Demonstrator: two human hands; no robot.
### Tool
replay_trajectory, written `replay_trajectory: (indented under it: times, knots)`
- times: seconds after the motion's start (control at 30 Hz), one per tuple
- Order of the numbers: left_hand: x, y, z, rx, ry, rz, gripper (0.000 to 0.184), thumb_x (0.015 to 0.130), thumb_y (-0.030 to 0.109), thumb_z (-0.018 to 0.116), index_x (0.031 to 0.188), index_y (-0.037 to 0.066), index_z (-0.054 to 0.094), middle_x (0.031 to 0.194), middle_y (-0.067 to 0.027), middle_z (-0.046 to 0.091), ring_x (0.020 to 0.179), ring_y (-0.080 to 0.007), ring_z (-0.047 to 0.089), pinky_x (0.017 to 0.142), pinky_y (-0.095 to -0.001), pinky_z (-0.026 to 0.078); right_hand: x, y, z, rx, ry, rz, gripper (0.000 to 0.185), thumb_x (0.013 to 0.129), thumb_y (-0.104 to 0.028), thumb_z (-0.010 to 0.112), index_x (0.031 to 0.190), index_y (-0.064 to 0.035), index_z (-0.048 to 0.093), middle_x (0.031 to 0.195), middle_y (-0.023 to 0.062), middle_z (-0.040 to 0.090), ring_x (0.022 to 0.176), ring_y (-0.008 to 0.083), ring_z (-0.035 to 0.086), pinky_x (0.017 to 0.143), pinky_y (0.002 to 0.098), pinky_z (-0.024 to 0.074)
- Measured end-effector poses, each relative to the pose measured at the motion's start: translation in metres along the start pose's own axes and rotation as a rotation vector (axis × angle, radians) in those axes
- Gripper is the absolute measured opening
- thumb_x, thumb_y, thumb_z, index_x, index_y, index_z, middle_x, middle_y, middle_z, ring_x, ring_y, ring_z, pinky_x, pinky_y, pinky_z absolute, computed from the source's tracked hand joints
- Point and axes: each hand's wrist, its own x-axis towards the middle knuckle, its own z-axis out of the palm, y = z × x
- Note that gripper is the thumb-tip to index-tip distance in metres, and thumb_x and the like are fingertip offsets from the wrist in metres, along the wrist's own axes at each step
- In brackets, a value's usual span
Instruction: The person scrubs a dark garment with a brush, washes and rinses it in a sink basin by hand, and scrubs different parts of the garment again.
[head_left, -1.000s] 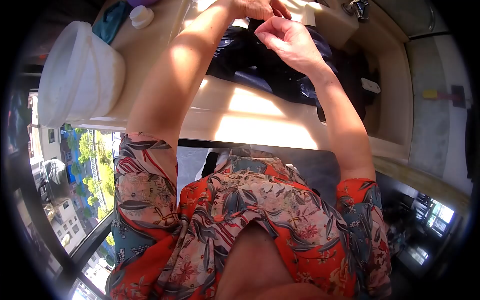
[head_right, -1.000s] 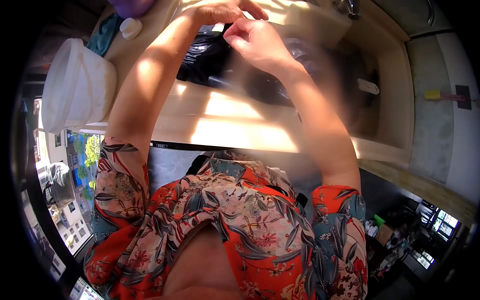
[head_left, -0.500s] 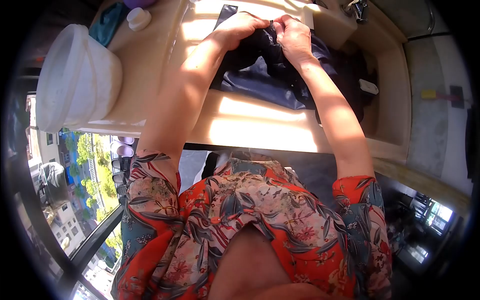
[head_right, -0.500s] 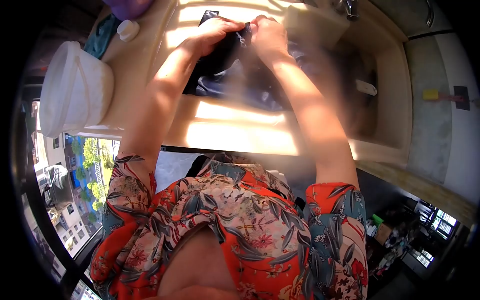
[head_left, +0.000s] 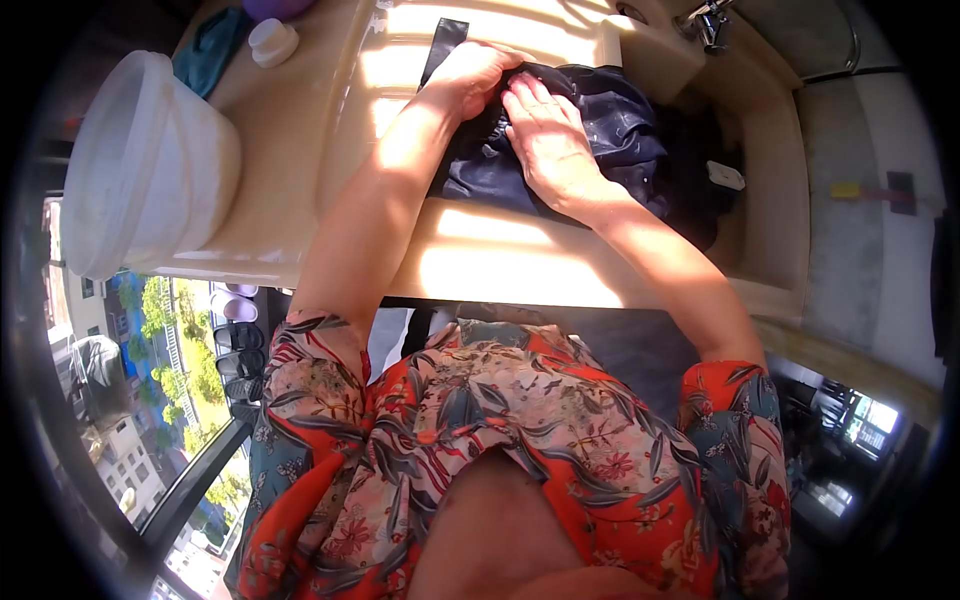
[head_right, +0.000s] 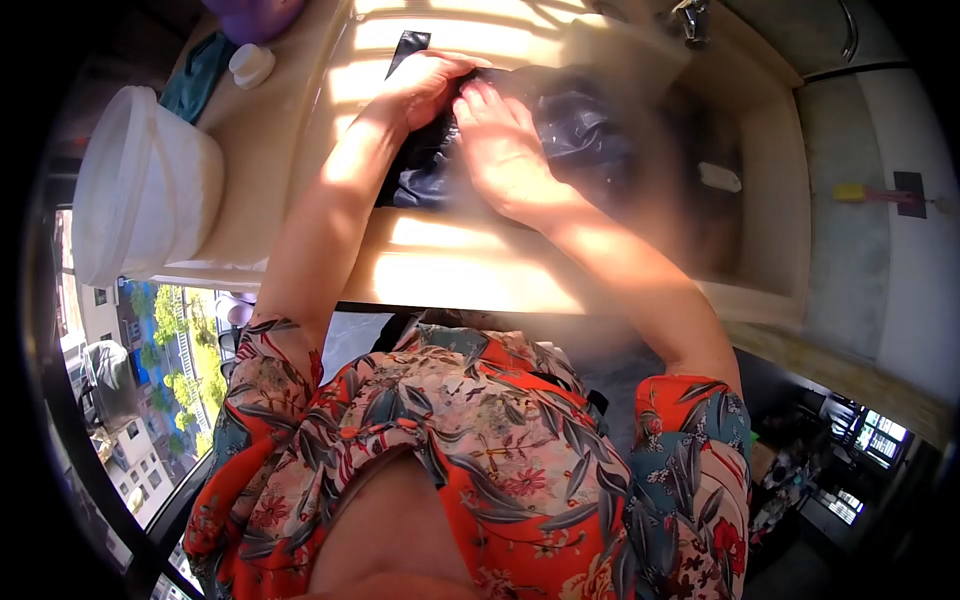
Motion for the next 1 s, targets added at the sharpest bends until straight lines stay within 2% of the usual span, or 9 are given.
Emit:
replay_trajectory:
  times: [0.23, 0.37, 0.4, 0.43, 0.47, 0.67, 0.73, 0.87, 1.0]
  knots:
    - [0.003, -0.011, 0.007, 0.398, 0.046, -0.011, 0.019, 0.085, 0.015, 0.055, 0.093, 0.001, 0.066, 0.075, -0.0072, 0.062, 0.061, -0.0112, 0.053, 0.054, -0.0253, 0.043, -0.042, -0.005, -0.036, -0.037, -0.261, -0.113, 0.039, 0.086, -0.012, 0.050, 0.123, -0.0024, 0.042, 0.124, 0.0088, 0.049, 0.122, 0.0178, 0.040, 0.101, 0.0381, 0.0268]
    - [-0.003, -0.011, 0.011, 0.400, 0.007, 0.020, 0.019, 0.085, 0.017, 0.055, 0.093, 0.004, 0.067, 0.071, -0.0043, 0.061, 0.054, -0.0081, 0.046, 0.049, -0.0240, 0.038, -0.037, 0.003, -0.060, 0.165, -0.290, 0.114, 0.022, 0.085, -0.016, 0.055, 0.105, -0.0092, 0.060, 0.099, 0.0065, 0.063, 0.096, 0.0194, 0.059, 0.083, 0.0350, 0.0436]
    - [-0.004, -0.008, 0.009, 0.459, -0.018, -0.005, 0.023, 0.084, 0.017, 0.060, 0.097, -0.001, 0.063, 0.086, -0.0098, 0.064, 0.071, -0.0133, 0.060, 0.065, -0.0262, 0.049, -0.028, 0.011, -0.056, 0.217, -0.166, 0.187, 0.016, 0.085, -0.018, 0.058, 0.095, -0.0074, 0.064, 0.081, 0.0080, 0.065, 0.075, 0.0194, 0.063, 0.068, 0.0313, 0.0490]
    - [-0.004, -0.008, 0.008, 0.449, -0.026, -0.014, 0.024, 0.084, 0.017, 0.060, 0.098, -0.001, 0.063, 0.086, -0.0097, 0.064, 0.072, -0.0131, 0.060, 0.065, -0.0259, 0.049, -0.015, 0.016, -0.058, 0.419, -0.221, 0.479, 0.018, 0.086, -0.019, 0.057, 0.095, -0.0045, 0.063, 0.074, 0.0103, 0.064, 0.068, 0.0179, 0.063, 0.063, 0.0289, 0.0496]
    - [-0.005, -0.008, 0.008, 0.441, -0.037, -0.026, 0.024, 0.084, 0.018, 0.060, 0.099, -0.001, 0.062, 0.086, -0.0097, 0.064, 0.072, -0.0128, 0.060, 0.065, -0.0255, 0.049, -0.005, 0.037, -0.037, 0.519, -0.138, 0.498, 0.018, 0.086, -0.020, 0.057, 0.094, -0.0043, 0.063, 0.070, 0.0109, 0.063, 0.063, 0.0158, 0.062, 0.059, 0.0268, 0.0493]
    - [-0.007, -0.012, 0.003, 0.465, -0.003, 0.036, 0.022, 0.086, 0.016, 0.054, 0.100, 0.001, 0.062, 0.074, -0.0042, 0.059, 0.062, -0.0081, 0.051, 0.055, -0.0239, 0.042, 0.016, 0.034, -0.008, -0.239, 0.012, 0.141, 0.015, 0.077, -0.010, 0.049, 0.088, -0.0081, 0.059, 0.079, 0.0053, 0.059, 0.085, 0.0227, 0.058, 0.073, 0.0381, 0.0434]
    - [-0.010, -0.011, 0.003, 0.480, 0.032, 0.049, 0.021, 0.086, 0.014, 0.052, 0.100, 0.003, 0.063, 0.062, 0.0001, 0.052, 0.054, -0.0064, 0.043, 0.048, -0.0233, 0.036, -0.002, 0.016, -0.025, -0.228, -0.182, 0.131, 0.034, 0.077, -0.008, 0.048, 0.111, -0.0049, 0.052, 0.106, 0.0083, 0.056, 0.106, 0.0203, 0.050, 0.088, 0.0434, 0.0350]
    - [-0.015, -0.008, -0.004, 0.456, -0.030, 0.090, 0.019, 0.087, 0.010, 0.051, 0.095, 0.002, 0.065, 0.069, -0.0009, 0.057, 0.057, -0.0057, 0.043, 0.051, -0.0213, 0.036, -0.033, 0.000, -0.050, -0.045, -0.390, 0.087, 0.056, 0.079, -0.003, 0.040, 0.134, -0.0045, 0.027, 0.139, 0.0152, 0.030, 0.132, 0.0235, 0.025, 0.102, 0.0527, 0.0131]
    - [-0.038, 0.012, -0.008, 0.384, -0.069, 0.030, 0.021, 0.088, 0.007, 0.047, 0.100, -0.001, 0.062, 0.086, -0.0057, 0.063, 0.077, -0.0090, 0.057, 0.071, -0.0211, 0.046, -0.041, 0.008, -0.069, 0.367, -0.370, 0.008, 0.045, 0.083, -0.006, 0.050, 0.127, -0.0030, 0.040, 0.129, 0.0142, 0.043, 0.127, 0.0241, 0.033, 0.104, 0.0423, 0.0206]
